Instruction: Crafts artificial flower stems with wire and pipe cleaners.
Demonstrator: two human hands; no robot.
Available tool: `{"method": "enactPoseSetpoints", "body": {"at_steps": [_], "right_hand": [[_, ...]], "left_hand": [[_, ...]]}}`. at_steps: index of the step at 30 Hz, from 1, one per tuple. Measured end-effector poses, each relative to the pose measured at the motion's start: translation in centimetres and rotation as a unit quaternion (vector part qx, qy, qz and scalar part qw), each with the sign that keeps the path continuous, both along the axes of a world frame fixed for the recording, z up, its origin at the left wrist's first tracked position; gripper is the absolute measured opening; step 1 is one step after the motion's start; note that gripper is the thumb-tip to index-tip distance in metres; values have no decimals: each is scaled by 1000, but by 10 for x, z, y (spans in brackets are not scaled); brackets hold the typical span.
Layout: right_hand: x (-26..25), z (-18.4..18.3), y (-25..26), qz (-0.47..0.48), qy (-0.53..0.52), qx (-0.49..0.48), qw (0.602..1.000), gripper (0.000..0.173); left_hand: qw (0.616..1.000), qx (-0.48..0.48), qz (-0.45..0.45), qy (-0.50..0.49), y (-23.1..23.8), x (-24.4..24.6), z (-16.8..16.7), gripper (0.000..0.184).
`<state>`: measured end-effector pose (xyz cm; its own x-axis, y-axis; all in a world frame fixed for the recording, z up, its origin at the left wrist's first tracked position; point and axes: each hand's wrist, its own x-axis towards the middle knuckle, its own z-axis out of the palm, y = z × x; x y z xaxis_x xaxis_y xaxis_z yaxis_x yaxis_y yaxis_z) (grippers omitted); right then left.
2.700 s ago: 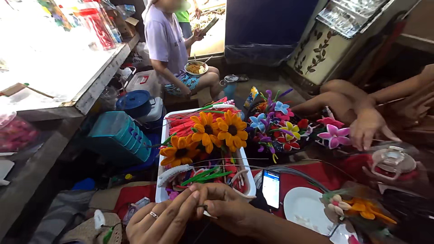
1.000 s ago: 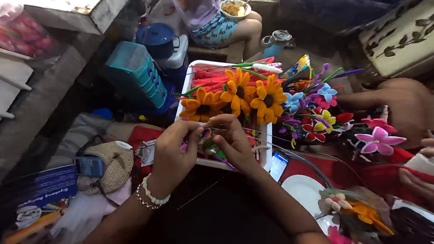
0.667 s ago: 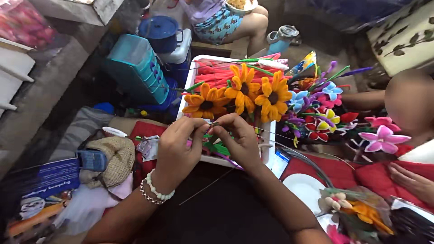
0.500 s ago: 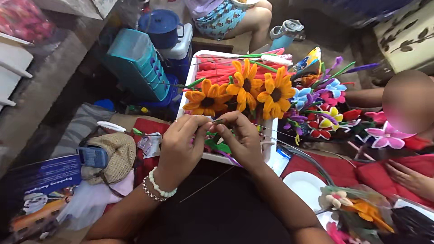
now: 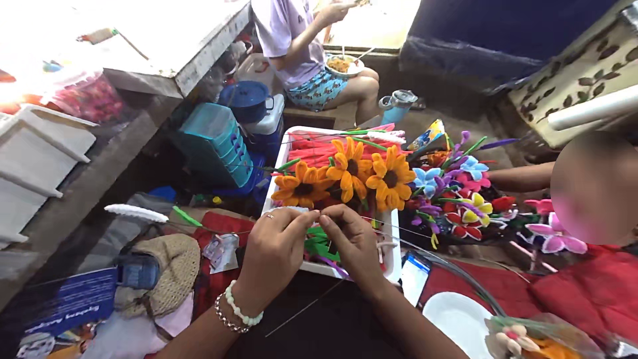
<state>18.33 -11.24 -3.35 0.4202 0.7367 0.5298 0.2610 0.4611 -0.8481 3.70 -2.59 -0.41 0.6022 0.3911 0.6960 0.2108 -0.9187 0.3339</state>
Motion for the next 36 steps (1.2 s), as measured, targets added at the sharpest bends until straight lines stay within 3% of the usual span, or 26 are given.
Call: {"method": "enactPoseSetpoints", "body": {"at_steps": [16,19,22,27,29,32,36], "right_hand": [[-2,-5,-5,-9,32,5,999,14],[1,-8,-4,-15,-4,23,1000,15],[10,-7,-5,-5,-62,49,997,17],[17,2,-7,27,-138,74,987,22],[16,5,-9,16,-143,64,988,22],[10,6,-12,-45,-128,25,990,18],[4,-1,-9,-59,-32,-2,998,16]], "left_hand": [[1000,14,-14,-24,-2,2,-7,24],[996,-51,-67,-18,3,0,-4,19],[975,-144,-156,60,11,-8,5,29],[889,-316,-319,87,28,-15,-2,30],[916,-280,-277,78,27,-14,-4,30],[972,-148,-162,81,18,-13,-1,28],[995,-12,-47,88,7,-5,-10,24]]}}
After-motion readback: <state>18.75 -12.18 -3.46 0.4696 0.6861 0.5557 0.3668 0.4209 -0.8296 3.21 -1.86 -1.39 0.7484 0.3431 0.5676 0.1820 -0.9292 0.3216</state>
